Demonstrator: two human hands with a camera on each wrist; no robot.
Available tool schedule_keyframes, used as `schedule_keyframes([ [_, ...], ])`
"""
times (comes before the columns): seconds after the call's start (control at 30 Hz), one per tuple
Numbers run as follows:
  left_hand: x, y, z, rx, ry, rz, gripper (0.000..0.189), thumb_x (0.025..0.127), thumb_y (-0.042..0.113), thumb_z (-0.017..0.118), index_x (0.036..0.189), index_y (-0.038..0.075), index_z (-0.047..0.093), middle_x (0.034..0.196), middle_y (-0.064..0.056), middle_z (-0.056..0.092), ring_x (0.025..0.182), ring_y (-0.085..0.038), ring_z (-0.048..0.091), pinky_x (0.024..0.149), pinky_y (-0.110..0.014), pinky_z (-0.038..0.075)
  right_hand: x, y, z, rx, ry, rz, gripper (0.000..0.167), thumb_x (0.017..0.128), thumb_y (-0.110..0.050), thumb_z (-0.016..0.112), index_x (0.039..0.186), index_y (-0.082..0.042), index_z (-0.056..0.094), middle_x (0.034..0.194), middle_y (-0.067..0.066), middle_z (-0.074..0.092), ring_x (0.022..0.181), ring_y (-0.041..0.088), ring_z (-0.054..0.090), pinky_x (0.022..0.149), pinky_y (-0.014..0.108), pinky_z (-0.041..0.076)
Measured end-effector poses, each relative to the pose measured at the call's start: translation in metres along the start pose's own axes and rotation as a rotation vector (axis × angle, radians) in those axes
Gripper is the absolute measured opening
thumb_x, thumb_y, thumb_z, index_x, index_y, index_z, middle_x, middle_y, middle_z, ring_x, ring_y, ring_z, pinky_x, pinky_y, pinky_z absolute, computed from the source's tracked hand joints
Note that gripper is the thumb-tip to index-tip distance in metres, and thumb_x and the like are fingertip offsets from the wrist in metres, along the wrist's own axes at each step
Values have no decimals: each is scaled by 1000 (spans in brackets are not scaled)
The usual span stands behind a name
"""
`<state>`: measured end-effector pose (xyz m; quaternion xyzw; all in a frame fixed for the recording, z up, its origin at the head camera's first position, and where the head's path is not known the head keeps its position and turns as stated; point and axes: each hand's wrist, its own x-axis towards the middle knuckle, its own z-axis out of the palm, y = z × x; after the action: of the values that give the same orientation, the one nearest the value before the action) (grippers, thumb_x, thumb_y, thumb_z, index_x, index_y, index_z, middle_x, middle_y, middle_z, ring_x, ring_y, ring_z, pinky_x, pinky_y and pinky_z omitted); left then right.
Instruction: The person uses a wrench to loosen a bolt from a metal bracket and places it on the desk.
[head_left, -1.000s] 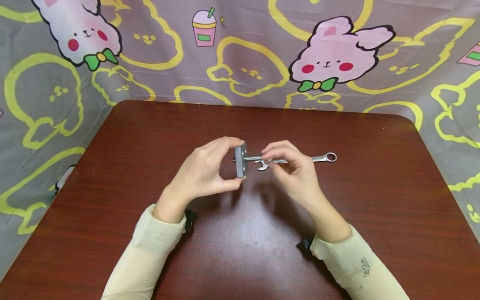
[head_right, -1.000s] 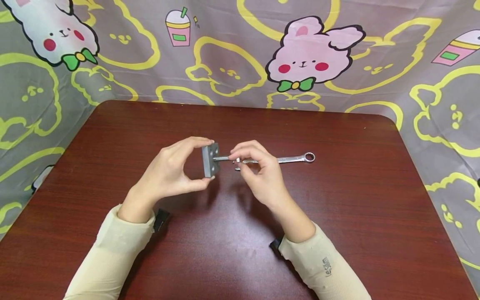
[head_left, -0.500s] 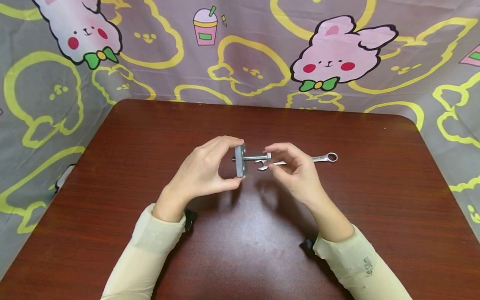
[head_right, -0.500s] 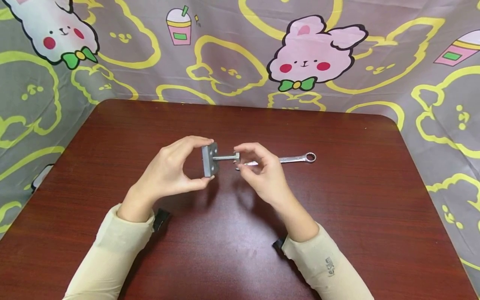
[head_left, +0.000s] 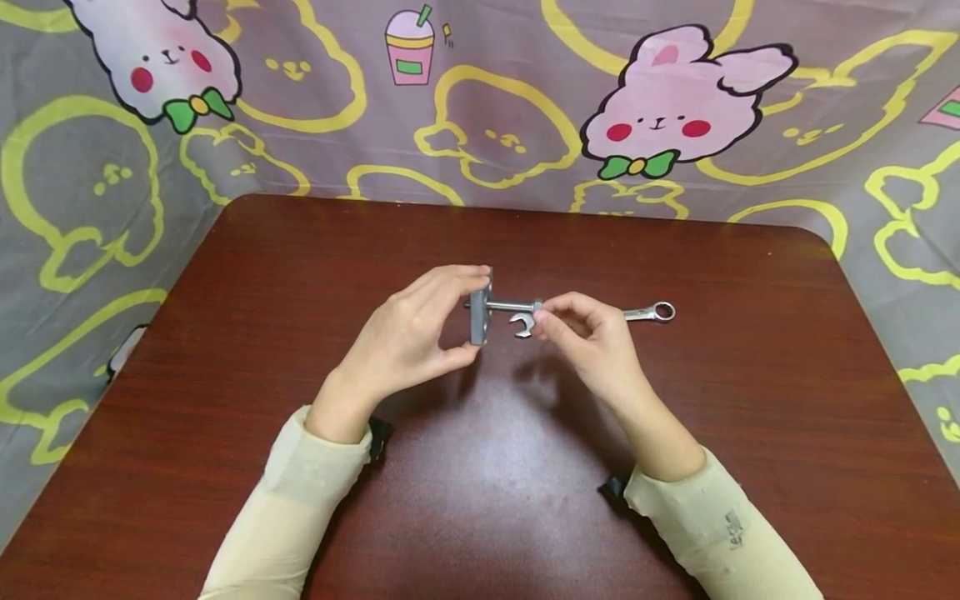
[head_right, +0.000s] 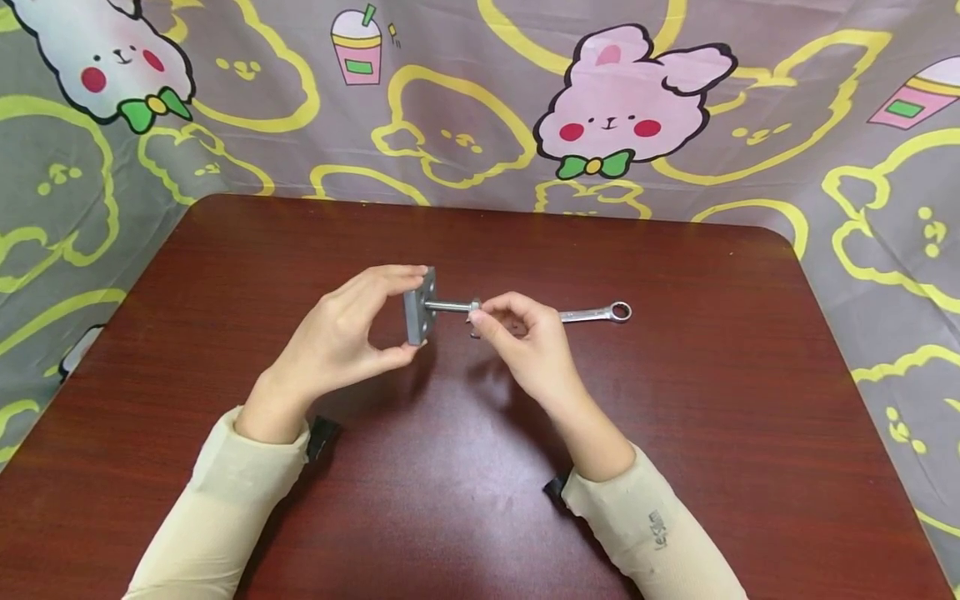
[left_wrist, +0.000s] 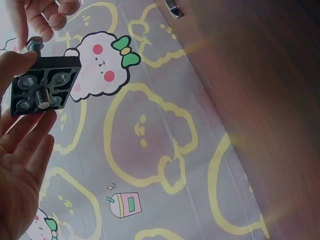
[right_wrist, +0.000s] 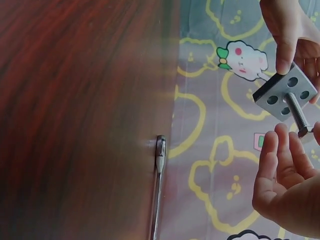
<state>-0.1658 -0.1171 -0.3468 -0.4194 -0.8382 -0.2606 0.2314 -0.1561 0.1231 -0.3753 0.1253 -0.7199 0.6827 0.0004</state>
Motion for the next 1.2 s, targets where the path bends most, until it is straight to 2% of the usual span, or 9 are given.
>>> schedule_keyframes([
  [0.13,0,0,-1,0,-4,3,59,71,6,80,124,-1,57,133,-12,62,125,-23,59,103,-33,51,0,-1,1,-20,5,-28,14,90,4,64,101,13,64,77,-12,69,71,5,67,70,21,59],
  [0.4,1,0,-3,3,-30,-11,61,70,9,81,126,-1,57,132,-14,62,125,-24,59,105,-35,50,0,-5,2,-42,-7,-147,30,83,12,67,113,10,64,83,-14,67,78,2,63,71,16,57],
  [0.53,2,0,-4,2,-36,-15,62,69,10,81,126,-1,57,130,-14,63,123,-24,59,105,-35,50,-1,-6,2,-18,3,-168,28,84,13,66,111,11,65,92,-13,70,82,4,66,71,17,57],
  [0.7,2,2,-4,12,-39,-15,64,68,15,84,124,-1,58,124,-13,65,119,-24,62,103,-35,52,-1,-8,3,46,0,-192,22,86,13,64,108,11,65,94,-1,71,76,11,70,68,21,58],
  [0.77,2,2,-4,15,-41,-23,65,67,19,85,123,0,58,121,-12,66,116,-23,63,101,-35,53,-1,-9,4,52,-12,-213,23,85,15,63,108,12,65,99,1,69,81,12,70,70,21,58],
  [0.87,1,3,-4,6,-49,-44,66,66,24,85,122,1,59,118,-10,67,112,-22,64,98,-35,54,-2,-8,4,36,-29,-253,25,82,20,62,106,14,65,106,-1,64,92,11,66,75,20,58],
  [0.97,1,4,-5,-18,-57,-66,67,65,29,84,121,2,60,115,-7,67,108,-19,65,95,-34,55,-3,-6,5,7,-42,-297,28,78,24,59,104,13,66,105,-3,62,96,11,62,77,19,57],
  [1.2,3,7,-7,-52,-60,-77,66,65,30,84,120,2,60,110,-4,68,104,-17,66,93,-33,56,-6,-6,5,2,-41,-341,31,75,24,54,99,11,67,102,-4,62,97,11,59,69,16,53],
])
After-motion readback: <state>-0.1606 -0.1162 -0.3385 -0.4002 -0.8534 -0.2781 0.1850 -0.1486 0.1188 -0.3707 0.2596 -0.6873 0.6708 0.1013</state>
